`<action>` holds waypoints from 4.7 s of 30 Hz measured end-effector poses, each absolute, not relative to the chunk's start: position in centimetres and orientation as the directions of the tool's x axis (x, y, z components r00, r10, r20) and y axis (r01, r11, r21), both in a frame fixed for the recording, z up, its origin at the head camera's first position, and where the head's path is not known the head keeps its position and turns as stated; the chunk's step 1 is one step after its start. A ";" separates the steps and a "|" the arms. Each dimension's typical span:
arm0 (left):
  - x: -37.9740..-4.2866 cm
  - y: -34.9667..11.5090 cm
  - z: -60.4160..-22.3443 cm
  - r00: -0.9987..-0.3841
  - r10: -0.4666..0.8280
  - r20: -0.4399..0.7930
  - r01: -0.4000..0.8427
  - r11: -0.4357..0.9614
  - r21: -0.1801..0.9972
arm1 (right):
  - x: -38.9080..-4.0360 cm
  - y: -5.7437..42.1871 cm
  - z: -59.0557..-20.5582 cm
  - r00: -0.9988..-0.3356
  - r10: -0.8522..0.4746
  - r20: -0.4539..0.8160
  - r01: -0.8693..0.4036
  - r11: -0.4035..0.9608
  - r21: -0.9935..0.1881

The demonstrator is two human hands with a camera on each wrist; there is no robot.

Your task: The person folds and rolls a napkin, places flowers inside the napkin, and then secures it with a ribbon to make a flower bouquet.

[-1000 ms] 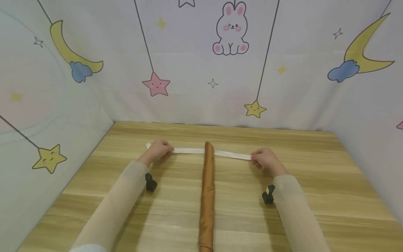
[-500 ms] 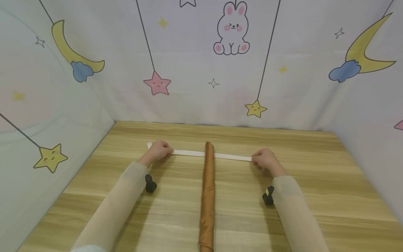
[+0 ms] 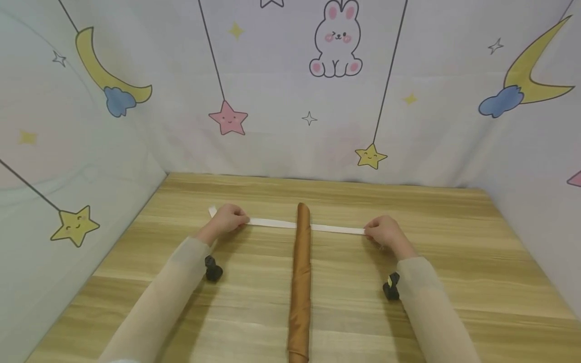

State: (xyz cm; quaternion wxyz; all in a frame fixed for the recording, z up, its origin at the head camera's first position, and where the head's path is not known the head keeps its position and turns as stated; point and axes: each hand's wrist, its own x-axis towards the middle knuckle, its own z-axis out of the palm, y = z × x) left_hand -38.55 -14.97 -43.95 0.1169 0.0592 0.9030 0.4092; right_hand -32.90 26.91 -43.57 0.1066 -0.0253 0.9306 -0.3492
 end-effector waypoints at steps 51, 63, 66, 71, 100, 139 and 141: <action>-32.9 -17.0 -42.9 -0.892 0.408 -0.194 0.161 0.690 0.706 | -27.6 27.0 -43.3 -0.950 -0.202 -0.240 0.017 0.731 -0.682; -32.0 -17.5 -43.3 -0.883 0.426 -0.196 0.163 0.671 0.724 | -26.4 27.1 -43.5 -0.946 -0.213 -0.242 0.015 0.721 -0.692; -31.8 -17.5 -43.2 -0.885 0.424 -0.194 0.155 0.661 0.735 | -26.2 27.1 -43.5 -0.947 -0.210 -0.241 0.016 0.723 -0.691; -31.5 -17.6 -43.2 -0.878 0.443 -0.179 0.170 0.640 0.749 | -25.9 27.2 -43.6 -0.951 -0.212 -0.226 0.007 0.715 -0.699; -31.0 -17.0 -41.5 -0.854 0.482 -0.193 0.078 0.486 0.871 | -25.3 28.2 -42.9 -0.938 -0.214 -0.272 0.088 0.613 -0.785; -30.4 -11.2 -37.2 -0.754 0.653 -0.072 0.115 0.240 0.964 | -25.6 23.3 -35.4 -0.944 -0.318 -0.088 -0.111 0.558 -0.822; -30.4 -10.8 -37.2 -0.751 0.658 -0.061 0.117 0.224 0.968 | -25.6 22.8 -35.2 -0.941 -0.328 -0.079 -0.125 0.556 -0.822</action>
